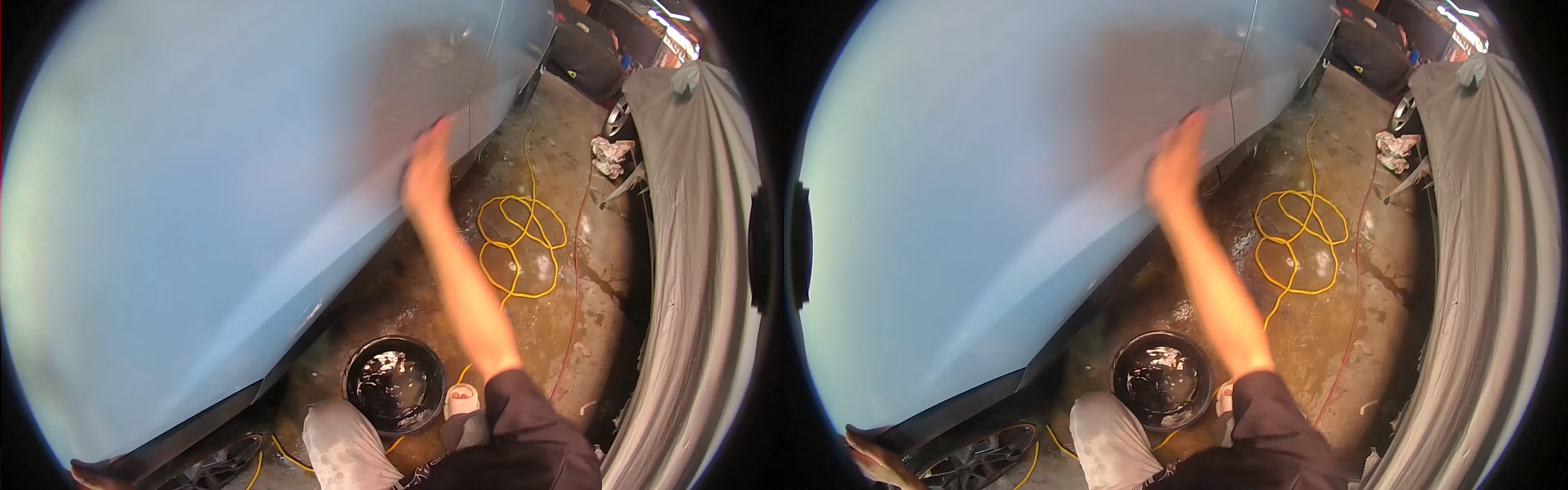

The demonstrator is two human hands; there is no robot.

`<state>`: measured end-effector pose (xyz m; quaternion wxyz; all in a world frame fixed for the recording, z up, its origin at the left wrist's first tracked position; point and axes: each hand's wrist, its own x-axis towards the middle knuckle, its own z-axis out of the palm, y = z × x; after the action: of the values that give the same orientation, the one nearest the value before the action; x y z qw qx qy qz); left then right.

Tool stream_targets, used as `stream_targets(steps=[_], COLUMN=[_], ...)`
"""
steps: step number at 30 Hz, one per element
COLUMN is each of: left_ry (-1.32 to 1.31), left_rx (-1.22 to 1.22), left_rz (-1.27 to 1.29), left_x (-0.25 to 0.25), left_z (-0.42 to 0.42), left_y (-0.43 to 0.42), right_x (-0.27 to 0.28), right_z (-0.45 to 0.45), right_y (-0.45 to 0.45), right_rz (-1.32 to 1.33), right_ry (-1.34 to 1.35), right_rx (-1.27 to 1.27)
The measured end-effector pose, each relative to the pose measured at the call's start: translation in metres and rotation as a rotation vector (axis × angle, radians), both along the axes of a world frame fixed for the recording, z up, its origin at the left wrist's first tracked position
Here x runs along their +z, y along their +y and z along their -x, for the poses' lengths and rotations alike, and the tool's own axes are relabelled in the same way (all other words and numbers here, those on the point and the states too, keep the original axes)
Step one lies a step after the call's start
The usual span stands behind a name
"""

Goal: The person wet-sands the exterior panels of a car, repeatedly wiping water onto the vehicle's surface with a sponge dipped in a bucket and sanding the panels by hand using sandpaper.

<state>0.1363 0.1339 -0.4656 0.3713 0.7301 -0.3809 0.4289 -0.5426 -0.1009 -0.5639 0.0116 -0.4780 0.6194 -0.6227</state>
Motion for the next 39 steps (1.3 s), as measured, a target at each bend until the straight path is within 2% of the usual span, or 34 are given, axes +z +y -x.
stream_targets(steps=[1, 3, 5, 6, 8, 10, 11, 12, 14, 15, 16, 19, 20, 23, 24, 26, 28, 29, 30, 31, 34, 35, 36, 39], left_ry=[0.01, 0.03, 0.043, 0.047, 0.05, 0.056, 0.063, 0.073, 0.092, 0.097, 0.1, 0.107, 0.101, 0.118, 0.13, 0.142, 0.155, 0.154, 0.153, 0.16, 0.199, 0.208, 0.216, 0.454], left_rx=[-0.006, -0.024, -0.036, -0.044, -0.048, -0.046, -0.046, -0.054, -0.066, -0.072, -0.077, -0.084, -0.08, -0.073, -0.079, -0.098, -0.097, -0.096, -0.1, -0.1, -0.132, -0.132, -0.132, -0.214], left_rz=[-0.001, 0.0, 0.009, 0.013, 0.021, 0.002, 0.002, 0.011, 0.016, 0.019, 0.02, 0.029, 0.019, 0.011, 0.016, 0.013, 0.019, 0.021, 0.021, 0.021, 0.016, 0.014, 0.012, 0.03], left_x=[-0.001, -0.003, -0.004, -0.004, -0.002, -0.003, -0.003, -0.005, -0.01, -0.01, -0.011, -0.012, -0.01, -0.014, -0.017, -0.019, -0.022, -0.019, -0.018, -0.016, -0.015, -0.017, -0.018, -0.04], left_z=[0.001, 0.005, 0.006, 0.007, 0.006, 0.005, 0.005, 0.01, 0.007, 0.007, 0.006, 0.008, 0.006, 0.004, 0.006, 0.008, 0.01, 0.009, 0.014, 0.017, 0.029, 0.026, 0.023, -0.027], left_y=[0.0, -0.003, -0.004, -0.002, 0.0, 0.0, 0.0, -0.001, -0.001, -0.001, 0.001, 0.004, 0.005, 0.006, 0.007, 0.005, 0.007, 0.009, 0.01, 0.012, 0.01, 0.009, 0.009, 0.013], right_x=[-0.008, -0.005, 0.016, 0.014, 0.017, 0.0, 0.0, -0.001, -0.006, -0.009, 0.02, 0.044, 0.022, 0.026, 0.028, 0.024, 0.021, 0.012, 0.012, 0.008, 0.018, 0.029, 0.029, 0.027], right_z=[-0.053, -0.058, 0.014, 0.076, 0.106, 0.04, -0.026, -0.042, -0.055, -0.009, 0.028, 0.06, 0.042, -0.096, -0.088, -0.045, 0.047, 0.11, 0.096, 0.078, -0.103, -0.164, -0.16, -0.121], right_y=[0.032, 0.046, 0.004, -0.029, -0.042, -0.016, 0.029, 0.05, 0.069, 0.033, 0.012, -0.021, -0.011, 0.081, 0.073, 0.048, -0.007, -0.027, -0.026, -0.026, 0.052, 0.1, 0.099, 0.087], right_rz=[0.022, -0.038, -0.151, -0.123, -0.161, -0.165, -0.137, -0.133, -0.186, -0.135, -0.189, -0.143, -0.144, -0.155, -0.151, -0.181, -0.209, -0.287, -0.289, -0.214, 0.088, -0.027, -0.029, -0.133], right_ry=[0.107, 0.188, -0.075, -0.354, -0.505, -0.093, 0.08, 0.09, 0.05, 0.176, -0.042, -0.177, -0.078, 0.279, 0.286, 0.116, -0.257, -0.598, -0.602, -0.433, 0.02, 0.292, 0.291, 0.244], right_rx=[0.031, 0.053, -0.008, 0.162, 0.38, 0.126, 0.051, 0.05, 0.249, 0.118, 0.1, 0.138, 0.124, 0.134, 0.133, 0.088, 0.15, 0.518, 0.523, 0.349, 0.13, 0.1, 0.094, 0.115])
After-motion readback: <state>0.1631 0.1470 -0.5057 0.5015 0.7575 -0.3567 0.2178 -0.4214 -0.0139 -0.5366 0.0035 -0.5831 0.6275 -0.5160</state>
